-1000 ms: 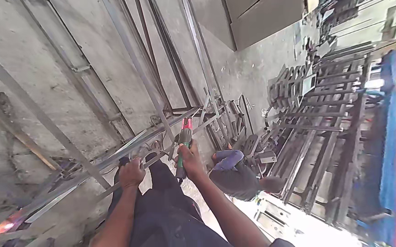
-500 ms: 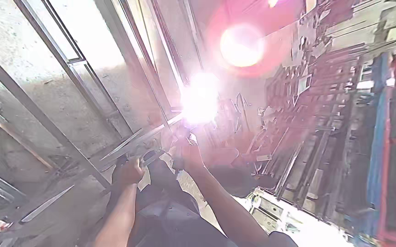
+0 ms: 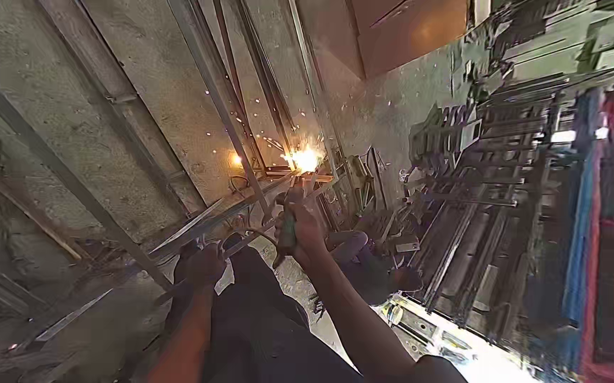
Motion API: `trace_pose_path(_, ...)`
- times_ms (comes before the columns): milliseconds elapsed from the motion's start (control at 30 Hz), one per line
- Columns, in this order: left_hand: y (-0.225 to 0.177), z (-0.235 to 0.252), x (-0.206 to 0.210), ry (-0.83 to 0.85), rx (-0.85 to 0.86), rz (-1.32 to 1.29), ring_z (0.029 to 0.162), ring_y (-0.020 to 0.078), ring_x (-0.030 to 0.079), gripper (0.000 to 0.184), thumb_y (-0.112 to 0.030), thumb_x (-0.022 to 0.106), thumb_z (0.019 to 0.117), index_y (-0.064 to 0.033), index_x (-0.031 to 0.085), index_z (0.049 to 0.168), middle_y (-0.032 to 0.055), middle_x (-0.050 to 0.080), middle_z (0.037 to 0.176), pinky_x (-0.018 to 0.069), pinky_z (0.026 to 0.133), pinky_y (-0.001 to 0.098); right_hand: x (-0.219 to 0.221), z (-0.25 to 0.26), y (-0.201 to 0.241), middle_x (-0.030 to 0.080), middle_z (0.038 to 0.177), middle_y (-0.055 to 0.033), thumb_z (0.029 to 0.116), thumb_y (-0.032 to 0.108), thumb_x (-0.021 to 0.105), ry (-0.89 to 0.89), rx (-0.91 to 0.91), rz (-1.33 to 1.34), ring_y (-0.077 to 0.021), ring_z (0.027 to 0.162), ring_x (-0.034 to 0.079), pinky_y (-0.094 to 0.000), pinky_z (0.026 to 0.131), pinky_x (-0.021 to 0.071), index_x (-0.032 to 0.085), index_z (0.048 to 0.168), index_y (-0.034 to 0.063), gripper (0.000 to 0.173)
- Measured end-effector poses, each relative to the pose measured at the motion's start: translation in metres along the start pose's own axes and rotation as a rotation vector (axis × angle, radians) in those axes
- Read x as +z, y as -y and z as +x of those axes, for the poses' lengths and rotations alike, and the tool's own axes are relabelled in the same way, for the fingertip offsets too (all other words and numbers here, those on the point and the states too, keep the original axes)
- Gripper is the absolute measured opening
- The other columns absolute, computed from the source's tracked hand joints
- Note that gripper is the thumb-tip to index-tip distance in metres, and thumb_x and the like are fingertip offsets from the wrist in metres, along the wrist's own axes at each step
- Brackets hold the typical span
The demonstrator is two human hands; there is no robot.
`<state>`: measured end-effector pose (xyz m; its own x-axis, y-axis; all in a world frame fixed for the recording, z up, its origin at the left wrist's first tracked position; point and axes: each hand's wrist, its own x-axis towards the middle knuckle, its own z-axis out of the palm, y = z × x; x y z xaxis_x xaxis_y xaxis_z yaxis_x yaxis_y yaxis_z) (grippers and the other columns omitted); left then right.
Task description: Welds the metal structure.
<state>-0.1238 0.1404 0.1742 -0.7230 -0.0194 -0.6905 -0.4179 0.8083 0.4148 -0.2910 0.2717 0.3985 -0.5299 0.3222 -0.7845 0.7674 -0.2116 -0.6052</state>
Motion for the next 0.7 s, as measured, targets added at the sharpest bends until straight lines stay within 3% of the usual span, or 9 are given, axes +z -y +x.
trace_pose_path(67,-0.003,0.003,-0.006,0.015,-0.015,0.008,0.100,0.0406,0.072,0.032,-0.031,0.049,0.1004,-0.0065,0.068,0.110,0.0196,0.073,0.103,0.0544,0.084,0.0620,-0.004,-0.012,0.001,0.061,0.082,-0.0128,0.1115,0.026,0.041,0.062,0.037,-0.104,-0.0190,0.055,0.061,-0.0321,0.049,0.0558,0.044,0.133,0.0056,0.030)
trace_pose_path(167,-0.004,0.002,-0.005,0.027,-0.010,0.014,0.099,0.0388,0.072,0.034,-0.033,0.047,0.1021,-0.0065,0.068,0.109,0.0185,0.073,0.103,0.0546,0.085,0.0610,-0.007,-0.030,-0.003,0.058,0.084,-0.0109,0.1114,0.022,0.042,0.103,0.053,-0.228,-0.0190,0.055,0.061,-0.0335,0.049,0.0584,0.038,0.144,0.0090,0.035)
trace_pose_path(333,-0.005,0.001,-0.002,-0.022,-0.006,0.002,0.102,0.0389,0.071,0.033,-0.030,0.048,0.1016,-0.0049,0.068,0.107,0.0194,0.073,0.106,0.0526,0.088,0.0617,-0.007,-0.026,-0.015,0.057,0.085,-0.0108,0.1085,0.018,0.044,0.150,-0.042,-0.288,-0.0202,0.055,0.062,-0.0356,0.050,0.0596,0.030,0.148,0.0085,0.043)
trace_pose_path(700,-0.006,-0.001,0.001,-0.077,-0.015,0.034,0.098,0.0391,0.072,0.031,-0.031,0.052,0.1002,-0.0052,0.068,0.103,0.0184,0.074,0.101,0.0538,0.085,0.0595,-0.007,-0.018,-0.015,0.055,0.083,-0.0116,0.1115,0.020,0.042,-0.025,0.006,-0.212,-0.0212,0.055,0.062,-0.0363,0.050,0.0596,0.034,0.144,0.0070,0.036)
